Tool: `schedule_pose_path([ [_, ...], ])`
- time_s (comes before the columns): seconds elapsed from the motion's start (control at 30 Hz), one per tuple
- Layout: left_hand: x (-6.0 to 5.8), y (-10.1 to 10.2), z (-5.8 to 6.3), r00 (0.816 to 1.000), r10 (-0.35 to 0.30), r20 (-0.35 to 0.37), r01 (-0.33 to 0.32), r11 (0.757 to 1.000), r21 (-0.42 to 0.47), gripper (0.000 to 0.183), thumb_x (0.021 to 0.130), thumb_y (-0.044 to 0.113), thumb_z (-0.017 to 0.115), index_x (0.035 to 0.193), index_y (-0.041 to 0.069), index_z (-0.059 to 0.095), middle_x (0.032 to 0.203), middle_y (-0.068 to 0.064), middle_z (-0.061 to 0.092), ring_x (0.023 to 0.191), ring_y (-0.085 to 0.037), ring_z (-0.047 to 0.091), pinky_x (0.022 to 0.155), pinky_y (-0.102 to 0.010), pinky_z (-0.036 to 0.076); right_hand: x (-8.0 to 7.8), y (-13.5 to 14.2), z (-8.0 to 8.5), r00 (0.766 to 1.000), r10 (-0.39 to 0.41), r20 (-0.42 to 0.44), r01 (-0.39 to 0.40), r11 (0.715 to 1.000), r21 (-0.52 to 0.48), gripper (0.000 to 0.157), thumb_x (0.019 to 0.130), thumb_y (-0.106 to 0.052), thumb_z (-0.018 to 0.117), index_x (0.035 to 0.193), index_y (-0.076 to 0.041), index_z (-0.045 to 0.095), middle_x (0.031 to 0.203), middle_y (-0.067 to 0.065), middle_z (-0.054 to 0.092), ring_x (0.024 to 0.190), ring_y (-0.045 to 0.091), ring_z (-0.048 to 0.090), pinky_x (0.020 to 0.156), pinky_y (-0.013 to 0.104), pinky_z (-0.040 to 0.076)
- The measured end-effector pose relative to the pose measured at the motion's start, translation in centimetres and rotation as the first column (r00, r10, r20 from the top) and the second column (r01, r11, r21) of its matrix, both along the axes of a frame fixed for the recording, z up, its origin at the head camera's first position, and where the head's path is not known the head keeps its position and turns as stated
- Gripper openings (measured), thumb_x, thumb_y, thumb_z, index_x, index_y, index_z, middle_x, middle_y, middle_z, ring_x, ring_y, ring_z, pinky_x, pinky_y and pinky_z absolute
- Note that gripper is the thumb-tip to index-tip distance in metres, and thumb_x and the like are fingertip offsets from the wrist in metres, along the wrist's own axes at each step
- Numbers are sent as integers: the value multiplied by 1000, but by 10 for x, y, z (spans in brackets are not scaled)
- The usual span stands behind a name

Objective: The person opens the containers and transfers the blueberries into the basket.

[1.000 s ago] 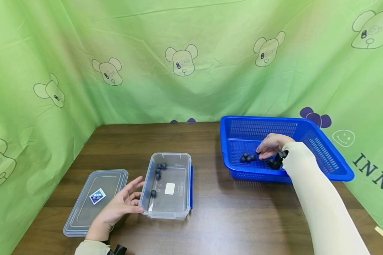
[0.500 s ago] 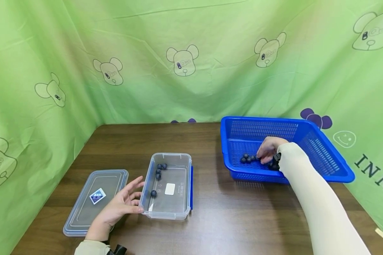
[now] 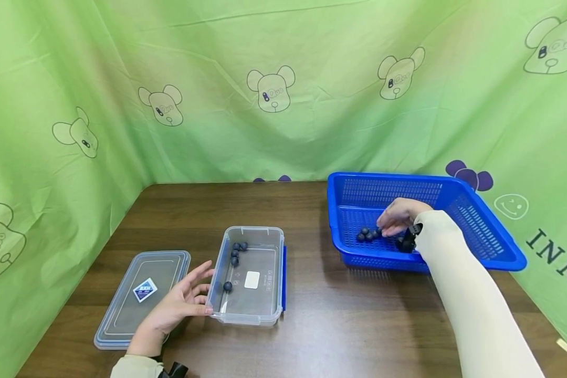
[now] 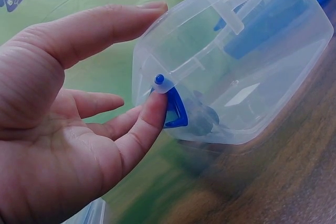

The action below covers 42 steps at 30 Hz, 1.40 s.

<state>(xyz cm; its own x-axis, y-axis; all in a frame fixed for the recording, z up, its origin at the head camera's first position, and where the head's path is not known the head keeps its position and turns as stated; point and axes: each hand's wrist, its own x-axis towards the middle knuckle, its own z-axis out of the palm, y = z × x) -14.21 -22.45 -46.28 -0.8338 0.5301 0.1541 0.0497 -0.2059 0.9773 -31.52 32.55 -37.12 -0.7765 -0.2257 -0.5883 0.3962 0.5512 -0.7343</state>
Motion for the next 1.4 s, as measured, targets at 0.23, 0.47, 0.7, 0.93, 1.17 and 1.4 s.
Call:
schedule_pose_path([
  [0.23,-1,0,-2,1000,-6,-3,6,1000,6,92,82,-8,73,156,1,21,148,-17,35,109,-21,59,85,-29,56,0,-2,12,999,-39,-32,34,987,-160,17,97,0,59,110,8,65,84,14,72,76,19,72,77,31,59],
  [0.47,-2,0,-2,1000,-7,-1,7,1000,1,92,82,-8,73,156,0,20,148,-16,35,109,-21,59,85,-29,56,2,-3,19,997,-64,-45,51,965,-256,12,99,-3,58,103,-2,69,91,15,72,81,20,72,83,35,58],
  [0.7,-2,1,0,1000,2,8,-2,1000,-9,91,82,-6,74,156,1,21,148,-20,33,107,-21,60,85,-29,56,3,-19,22,994,-27,-107,-3,961,-278,12,97,0,58,105,-1,67,91,14,72,82,20,72,84,36,57],
  [0.93,-2,1,-1,1000,-1,9,1,1000,-5,91,82,-7,73,157,3,22,148,-18,34,108,-21,59,85,-29,56,5,-51,33,985,34,-172,-81,957,-277,26,95,3,59,120,11,60,91,15,72,82,21,72,84,38,57],
  [1.17,-1,1,0,1000,3,7,-3,1000,-6,91,82,-7,74,157,3,22,148,-21,33,108,-22,60,85,-30,56,6,-89,41,970,106,-217,-166,945,-280,41,93,5,61,128,21,47,91,16,71,79,21,72,80,37,59],
  [1.4,-1,0,0,1000,0,9,0,1000,-2,89,82,-8,73,156,11,28,148,-19,34,108,-21,60,85,-29,56,10,-127,36,960,159,-231,-221,936,-275,33,91,4,63,121,15,56,91,17,71,76,20,71,77,37,59],
])
